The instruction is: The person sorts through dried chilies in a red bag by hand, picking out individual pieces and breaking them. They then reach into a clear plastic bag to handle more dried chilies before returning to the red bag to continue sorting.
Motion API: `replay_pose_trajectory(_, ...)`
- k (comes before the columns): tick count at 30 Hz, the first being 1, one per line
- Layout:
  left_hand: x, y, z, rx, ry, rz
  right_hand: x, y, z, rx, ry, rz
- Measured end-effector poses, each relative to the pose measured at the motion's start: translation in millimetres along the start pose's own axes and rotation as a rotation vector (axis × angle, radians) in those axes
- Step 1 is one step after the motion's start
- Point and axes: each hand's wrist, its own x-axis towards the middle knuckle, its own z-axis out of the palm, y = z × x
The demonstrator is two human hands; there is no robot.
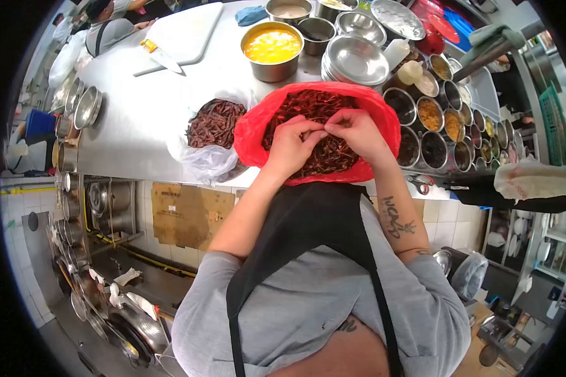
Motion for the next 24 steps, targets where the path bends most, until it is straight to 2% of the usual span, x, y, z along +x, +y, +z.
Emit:
replay_pose_trajectory(2,0.2,-0.8,1.4,-0.039,-0.008,0.045,-1.7,-3.1,-2.6,0.016,-0.03,0.012)
replay_pose_trajectory(5,-4.2,-6.6,-0.7,-0.092,-0.048,0.07,-6.3,2.6,-6.6,0.343,-0.219,0.182)
replay_pose_trajectory(8,-3.3,-12.1,-0.1,-0.196,-0.04,0.038,-8.4,4.8,-8.4,0.51,-0.159,0.194)
replay_pose_trajectory(11,-0.9,-19.2,3.0,-0.583,-0.027,-0.269,-3.1,6.8,1.2,-0.164,0.291,-0.084)
replay_pose_trajectory(12,-1.6,-24.7,-0.8,-0.859,-0.132,-0.371,-1.0,16.9,-2.3,-0.286,0.318,-0.11)
replay_pose_trajectory(15,1.2,-33.4,-4.9,-1.192,-0.161,-0.384,2.1,32.8,-5.9,-0.536,0.265,-0.184)
replay_pose_trajectory(19,1.8,-20.2,-10.1,-1.346,-0.141,-0.476,-1.7,33.1,4.4,-0.817,0.221,-0.07)
replay_pose_trajectory(21,0.0,-25.6,-10.6,-1.293,-0.172,-0.473,-3.4,25.5,5.1,-0.881,0.172,0.032)
replay_pose_trajectory(24,-0.6,-30.6,-7.0,-1.217,-0.141,-0.461,-5.0,24.2,-1.6,-0.81,0.193,-0.049)
